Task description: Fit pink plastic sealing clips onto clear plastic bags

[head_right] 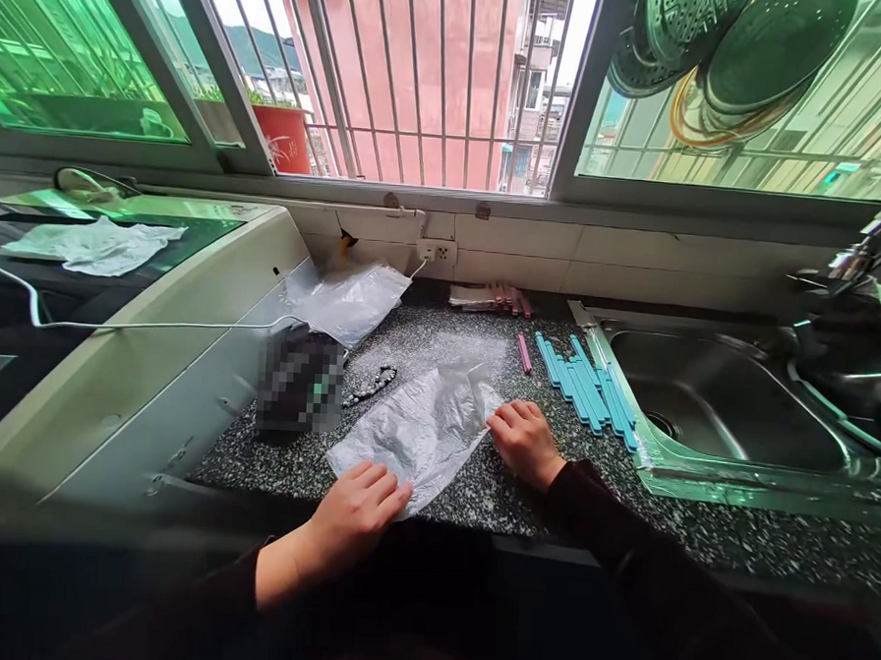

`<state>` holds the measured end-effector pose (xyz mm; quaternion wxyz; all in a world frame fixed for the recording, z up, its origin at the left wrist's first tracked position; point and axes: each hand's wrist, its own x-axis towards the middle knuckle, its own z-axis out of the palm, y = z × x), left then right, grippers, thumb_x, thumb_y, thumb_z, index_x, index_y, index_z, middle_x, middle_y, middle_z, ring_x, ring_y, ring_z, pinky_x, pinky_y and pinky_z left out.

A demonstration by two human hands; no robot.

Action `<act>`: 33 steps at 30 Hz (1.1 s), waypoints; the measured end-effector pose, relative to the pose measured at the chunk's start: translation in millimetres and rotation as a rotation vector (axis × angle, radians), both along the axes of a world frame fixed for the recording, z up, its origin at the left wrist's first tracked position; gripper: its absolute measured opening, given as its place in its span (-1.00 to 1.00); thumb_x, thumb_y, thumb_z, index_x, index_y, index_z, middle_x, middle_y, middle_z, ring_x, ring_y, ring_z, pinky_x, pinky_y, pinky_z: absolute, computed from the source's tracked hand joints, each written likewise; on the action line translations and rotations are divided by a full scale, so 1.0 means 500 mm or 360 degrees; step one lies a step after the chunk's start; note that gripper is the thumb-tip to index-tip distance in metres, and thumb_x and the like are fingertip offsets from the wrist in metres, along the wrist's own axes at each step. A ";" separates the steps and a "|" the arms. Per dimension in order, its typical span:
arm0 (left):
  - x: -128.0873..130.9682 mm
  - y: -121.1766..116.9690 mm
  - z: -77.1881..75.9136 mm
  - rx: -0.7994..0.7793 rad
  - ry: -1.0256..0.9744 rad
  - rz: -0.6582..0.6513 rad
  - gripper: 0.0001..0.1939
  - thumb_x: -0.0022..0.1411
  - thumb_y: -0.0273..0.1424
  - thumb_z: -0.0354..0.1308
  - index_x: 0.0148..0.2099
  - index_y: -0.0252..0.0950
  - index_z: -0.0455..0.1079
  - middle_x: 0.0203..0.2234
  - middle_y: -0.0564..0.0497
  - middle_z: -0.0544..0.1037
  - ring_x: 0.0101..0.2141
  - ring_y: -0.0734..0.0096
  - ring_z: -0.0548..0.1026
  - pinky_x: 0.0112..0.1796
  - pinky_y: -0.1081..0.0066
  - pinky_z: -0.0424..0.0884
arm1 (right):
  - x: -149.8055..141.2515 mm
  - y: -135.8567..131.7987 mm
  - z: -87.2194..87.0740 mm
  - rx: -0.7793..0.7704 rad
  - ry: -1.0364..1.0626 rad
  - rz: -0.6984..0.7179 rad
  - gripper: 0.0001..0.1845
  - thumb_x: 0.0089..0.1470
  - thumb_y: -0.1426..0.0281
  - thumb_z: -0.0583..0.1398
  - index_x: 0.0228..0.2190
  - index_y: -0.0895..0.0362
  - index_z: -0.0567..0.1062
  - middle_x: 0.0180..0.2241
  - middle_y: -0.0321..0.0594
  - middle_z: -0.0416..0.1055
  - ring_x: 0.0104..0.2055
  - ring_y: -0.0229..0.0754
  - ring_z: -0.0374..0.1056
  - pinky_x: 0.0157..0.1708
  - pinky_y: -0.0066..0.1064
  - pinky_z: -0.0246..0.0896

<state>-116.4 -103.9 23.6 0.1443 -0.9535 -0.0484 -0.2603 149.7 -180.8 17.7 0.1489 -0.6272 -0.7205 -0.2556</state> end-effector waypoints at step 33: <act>-0.005 -0.037 0.008 -0.0484 -0.0155 0.0046 -0.81 0.17 -0.42 0.00 -0.17 -0.32 0.35 -0.32 -0.11 0.44 -0.29 0.27 0.36 -0.29 0.29 0.30 | -0.151 -0.076 0.004 0.0215 0.0506 0.0704 -0.91 0.03 0.48 0.11 -0.47 0.13 0.40 -0.53 -0.27 0.34 -0.42 -0.26 0.15 -0.40 -0.37 0.05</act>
